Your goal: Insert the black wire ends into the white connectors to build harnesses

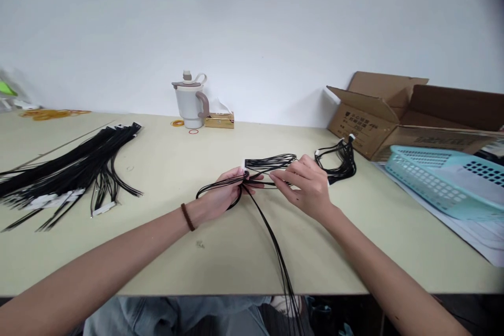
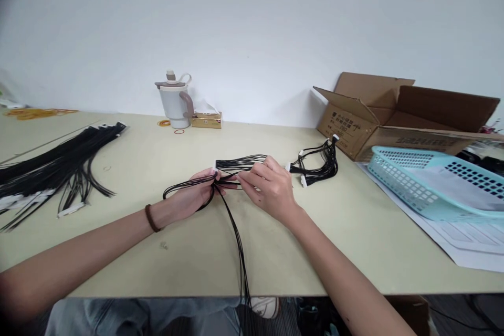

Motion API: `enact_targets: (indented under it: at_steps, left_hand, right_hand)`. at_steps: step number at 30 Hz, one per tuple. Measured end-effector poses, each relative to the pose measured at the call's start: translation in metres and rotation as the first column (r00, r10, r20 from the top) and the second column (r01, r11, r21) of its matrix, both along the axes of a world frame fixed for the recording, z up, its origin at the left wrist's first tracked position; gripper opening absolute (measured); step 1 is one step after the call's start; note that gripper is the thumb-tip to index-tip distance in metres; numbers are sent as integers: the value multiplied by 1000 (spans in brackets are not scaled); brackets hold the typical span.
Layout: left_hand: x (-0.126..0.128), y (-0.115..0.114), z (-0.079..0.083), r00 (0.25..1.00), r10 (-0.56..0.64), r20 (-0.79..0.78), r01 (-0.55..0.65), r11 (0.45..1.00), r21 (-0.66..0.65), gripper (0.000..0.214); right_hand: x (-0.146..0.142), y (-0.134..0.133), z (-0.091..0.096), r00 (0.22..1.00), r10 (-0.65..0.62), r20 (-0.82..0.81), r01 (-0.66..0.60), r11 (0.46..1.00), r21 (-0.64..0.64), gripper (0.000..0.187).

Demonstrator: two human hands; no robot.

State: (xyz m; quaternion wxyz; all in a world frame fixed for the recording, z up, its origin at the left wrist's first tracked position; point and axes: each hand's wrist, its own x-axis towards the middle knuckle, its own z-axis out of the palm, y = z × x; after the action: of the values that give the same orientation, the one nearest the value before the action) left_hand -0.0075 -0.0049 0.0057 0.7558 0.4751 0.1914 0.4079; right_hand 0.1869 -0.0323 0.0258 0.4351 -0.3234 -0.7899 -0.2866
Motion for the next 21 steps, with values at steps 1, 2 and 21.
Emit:
enact_targets:
  at_steps: [1, 2, 21]
  left_hand:
    - [0, 0, 0, 1000, -1, 1, 1, 1000, -1, 5]
    - [0, 0, 0, 1000, 1, 0, -1, 1000, -4, 6]
    - [2, 5, -10, 997, 31, -67, -20, 987, 160, 28]
  right_hand:
    - [0, 0, 0, 1000, 0, -1, 0, 1000, -3, 4]
    - [0, 0, 0, 1000, 0, -5, -1, 1000, -7, 5]
    - [-6, -4, 2, 995, 54, -85, -64, 990, -123, 7]
